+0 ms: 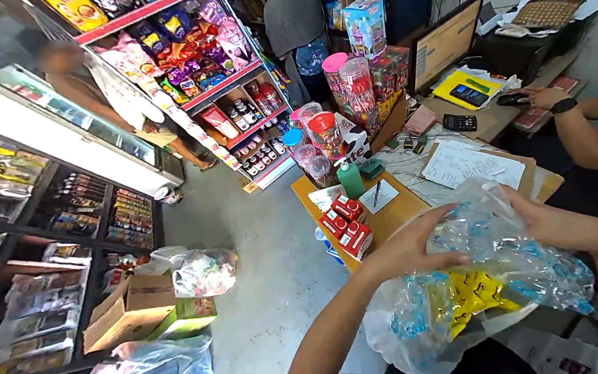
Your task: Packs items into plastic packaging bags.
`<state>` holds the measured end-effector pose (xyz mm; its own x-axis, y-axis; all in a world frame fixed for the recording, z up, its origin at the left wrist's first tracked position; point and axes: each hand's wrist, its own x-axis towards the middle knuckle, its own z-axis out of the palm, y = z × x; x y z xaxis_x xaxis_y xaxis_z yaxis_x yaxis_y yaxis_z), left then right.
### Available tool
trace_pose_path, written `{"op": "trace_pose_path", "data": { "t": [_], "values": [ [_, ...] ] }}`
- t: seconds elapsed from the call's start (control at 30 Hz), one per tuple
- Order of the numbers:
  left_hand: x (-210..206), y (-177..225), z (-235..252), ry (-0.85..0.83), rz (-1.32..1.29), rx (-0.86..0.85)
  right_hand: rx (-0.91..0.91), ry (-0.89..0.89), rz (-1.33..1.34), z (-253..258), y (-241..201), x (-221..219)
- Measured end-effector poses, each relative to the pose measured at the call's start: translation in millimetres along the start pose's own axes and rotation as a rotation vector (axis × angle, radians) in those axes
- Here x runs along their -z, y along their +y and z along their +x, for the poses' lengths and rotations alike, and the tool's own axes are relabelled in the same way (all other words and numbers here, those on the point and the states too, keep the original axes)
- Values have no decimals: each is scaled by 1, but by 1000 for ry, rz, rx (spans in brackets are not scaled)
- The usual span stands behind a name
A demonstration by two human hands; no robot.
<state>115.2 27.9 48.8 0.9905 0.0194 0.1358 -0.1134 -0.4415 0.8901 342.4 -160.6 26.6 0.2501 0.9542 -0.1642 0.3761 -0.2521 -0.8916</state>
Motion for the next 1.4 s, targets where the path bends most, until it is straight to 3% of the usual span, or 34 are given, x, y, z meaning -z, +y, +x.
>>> {"op": "trace_pose_path", "data": {
  "t": [0.1, 0.2, 0.33, 0.43, 0.53, 0.67, 0.77, 0.8, 0.93, 1.0, 1.13, 1.23, 1.33, 1.4],
  "values": [
    [-4, 8, 16, -112, 92, -19, 127, 44, 87, -2, 5, 13],
    [-10, 6, 40, -192, 114, 0, 129, 8, 240, 3, -5, 18],
    [-17, -6, 54, -186, -104, 78, 58, -142, 29, 8, -18, 10],
    [-14, -22, 38, -184, -325, 186, 21, -103, -144, 7, -25, 3],
    [-8, -38, 11, -247, -169, 324, 29, -16, -283, 5, -18, -1],
    [-4, -56, -26, -618, 197, 471, 29, 145, -380, -2, -11, 9],
    [-11, -46, -19, -865, 340, 577, 8, 251, -381, 0, -12, 11],
    [-17, -42, -11, -870, 394, 615, 2, 261, -381, 2, -14, 9],
    [-38, -58, 18, -634, 614, 633, 21, 272, -380, 9, -17, 4],
    [-48, -65, 26, -613, 750, 698, 33, 251, -378, 10, -14, 4],
    [-66, -80, 11, -530, 1022, 587, 32, 212, -366, 7, -8, 4],
    [-63, -87, 5, -609, 934, 731, 32, 201, -354, 7, -8, 3],
    [-46, -99, 6, -774, 721, 693, 1, 197, -330, 9, -9, 3],
    [-40, -98, 8, -783, 611, 629, -10, 205, -318, 8, -9, 3]
  ]
}}
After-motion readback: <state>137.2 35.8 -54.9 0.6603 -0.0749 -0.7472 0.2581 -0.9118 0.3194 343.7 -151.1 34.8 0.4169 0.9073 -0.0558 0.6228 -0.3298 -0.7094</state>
